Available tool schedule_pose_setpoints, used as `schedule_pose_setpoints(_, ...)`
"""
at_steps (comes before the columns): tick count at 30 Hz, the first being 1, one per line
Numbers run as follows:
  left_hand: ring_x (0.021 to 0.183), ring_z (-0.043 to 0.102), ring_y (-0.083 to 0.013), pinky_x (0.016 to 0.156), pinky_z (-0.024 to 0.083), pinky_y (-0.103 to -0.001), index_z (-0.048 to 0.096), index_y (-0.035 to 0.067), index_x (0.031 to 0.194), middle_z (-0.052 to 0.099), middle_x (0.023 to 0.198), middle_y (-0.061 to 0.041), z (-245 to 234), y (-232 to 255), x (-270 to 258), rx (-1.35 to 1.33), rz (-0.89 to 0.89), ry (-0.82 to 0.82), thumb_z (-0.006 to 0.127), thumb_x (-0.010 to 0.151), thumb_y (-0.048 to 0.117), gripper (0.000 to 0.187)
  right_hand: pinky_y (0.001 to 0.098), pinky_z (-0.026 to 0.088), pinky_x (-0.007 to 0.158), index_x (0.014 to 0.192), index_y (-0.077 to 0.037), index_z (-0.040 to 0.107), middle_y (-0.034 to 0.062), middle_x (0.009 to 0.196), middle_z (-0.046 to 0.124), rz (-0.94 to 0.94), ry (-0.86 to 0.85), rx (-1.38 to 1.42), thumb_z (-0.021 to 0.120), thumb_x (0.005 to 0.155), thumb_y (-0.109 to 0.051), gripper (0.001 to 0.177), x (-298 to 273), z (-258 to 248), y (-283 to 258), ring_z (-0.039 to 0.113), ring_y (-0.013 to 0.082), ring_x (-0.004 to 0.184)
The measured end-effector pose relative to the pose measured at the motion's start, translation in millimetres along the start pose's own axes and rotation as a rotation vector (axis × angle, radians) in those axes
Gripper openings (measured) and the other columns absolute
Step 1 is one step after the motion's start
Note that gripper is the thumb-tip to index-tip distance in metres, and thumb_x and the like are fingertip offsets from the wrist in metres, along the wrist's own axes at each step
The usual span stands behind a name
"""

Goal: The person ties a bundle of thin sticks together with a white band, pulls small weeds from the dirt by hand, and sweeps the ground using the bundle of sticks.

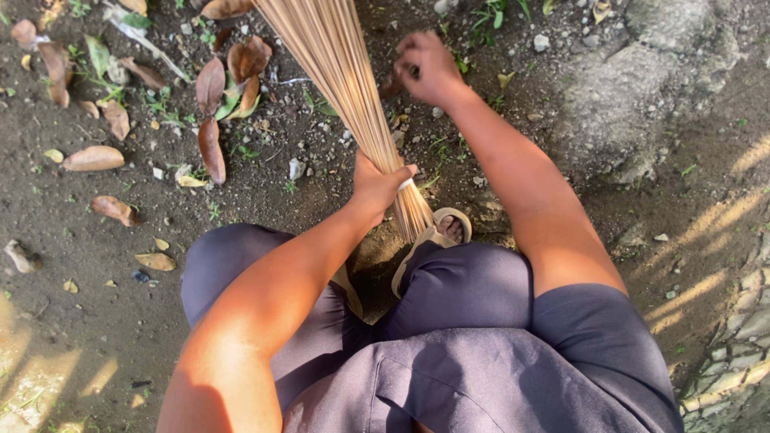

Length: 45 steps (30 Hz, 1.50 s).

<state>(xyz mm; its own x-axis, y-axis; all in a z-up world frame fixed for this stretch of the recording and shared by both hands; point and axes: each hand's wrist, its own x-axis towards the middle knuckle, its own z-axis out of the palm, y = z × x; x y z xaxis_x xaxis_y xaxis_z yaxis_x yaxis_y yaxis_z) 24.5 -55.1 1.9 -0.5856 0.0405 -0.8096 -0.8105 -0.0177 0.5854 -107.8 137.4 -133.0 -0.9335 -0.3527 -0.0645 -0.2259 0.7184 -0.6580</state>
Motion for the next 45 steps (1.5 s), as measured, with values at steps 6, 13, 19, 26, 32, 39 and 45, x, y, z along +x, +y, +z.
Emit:
schedule_pose_setpoints(6, 0.097, 0.071, -0.0260, 0.084, 0.064, -0.039, 0.037, 0.005, 0.125, 0.064, 0.108, -0.015, -11, -7, 1, 0.067, -0.008, -0.007, 0.083, 0.078, 0.003, 0.067, 0.0434, 0.054, 0.093, 0.112, -0.009, 0.075, 0.0117, 0.118, 0.066, -0.117, -0.093, -0.042, 0.080, 0.078, -0.008, 0.034, -62, 25, -29, 0.061, 0.0329, 0.105)
schedule_pose_setpoints(13, 0.093, 0.072, -0.0248, 0.078, 0.064, -0.037, 0.039, 0.003, 0.123, 0.065, 0.106, -0.014, -21, -16, 4, 0.118, 0.046, 0.039, 0.085, 0.076, 0.003, 0.066, 0.0486, 0.051, 0.082, 0.100, -0.008, 0.070, 0.0098, 0.106, 0.064, -0.186, -0.002, -0.128, 0.072, 0.084, -0.001, 0.018, -65, 49, -21, 0.061, 0.0355, 0.103)
schedule_pose_setpoints(19, 0.093, 0.072, -0.0240, 0.077, 0.064, -0.035, 0.039, 0.003, 0.120, 0.065, 0.107, -0.014, -34, -16, 1, 0.159, 0.019, 0.058, 0.085, 0.076, 0.003, 0.063, 0.0462, 0.051, 0.096, 0.110, -0.006, 0.065, 0.0102, 0.112, 0.063, 0.009, 0.030, 0.068, 0.069, 0.096, -0.003, 0.015, -56, 40, -36, 0.059, 0.0338, 0.111)
schedule_pose_setpoints(26, 0.092, 0.072, -0.0236, 0.078, 0.063, -0.035, 0.041, 0.003, 0.119, 0.067, 0.106, -0.014, -37, -13, -3, 0.198, 0.032, 0.065, 0.085, 0.077, 0.003, 0.062, 0.0541, 0.045, 0.081, 0.107, -0.005, 0.069, 0.0157, 0.109, 0.060, -0.169, -0.097, -0.145, 0.074, 0.079, -0.013, 0.029, -55, 52, -57, 0.057, 0.0371, 0.106)
schedule_pose_setpoints(32, 0.096, 0.072, -0.0238, 0.082, 0.062, -0.035, 0.043, 0.003, 0.122, 0.066, 0.110, -0.014, -44, -10, -6, 0.286, 0.030, 0.102, 0.087, 0.076, 0.004, 0.064, 0.0519, 0.046, 0.098, 0.101, -0.010, 0.068, 0.0074, 0.114, 0.063, -0.051, -0.099, -0.133, 0.066, 0.087, 0.000, 0.017, -51, 67, -31, 0.060, 0.0302, 0.116)
schedule_pose_setpoints(39, 0.096, 0.071, -0.0249, 0.081, 0.063, -0.036, 0.037, 0.002, 0.126, 0.063, 0.111, -0.015, -39, -16, 0, 0.203, 0.056, 0.044, 0.085, 0.076, 0.001, 0.069, 0.0500, 0.047, 0.090, 0.103, -0.009, 0.065, 0.0136, 0.106, 0.065, -0.107, 0.252, -0.309, 0.074, 0.083, -0.008, 0.022, -79, -3, -45, 0.060, 0.0319, 0.102)
schedule_pose_setpoints(45, 0.097, 0.070, -0.0253, 0.082, 0.063, -0.038, 0.035, 0.004, 0.128, 0.061, 0.110, -0.011, -16, -17, 1, 0.025, 0.042, -0.028, 0.081, 0.080, -0.002, 0.067, 0.0459, 0.057, 0.079, 0.113, -0.009, 0.063, 0.0175, 0.103, 0.071, 0.221, -0.173, 0.024, 0.064, 0.099, -0.008, 0.014, -128, 24, -68, 0.069, 0.0353, 0.088)
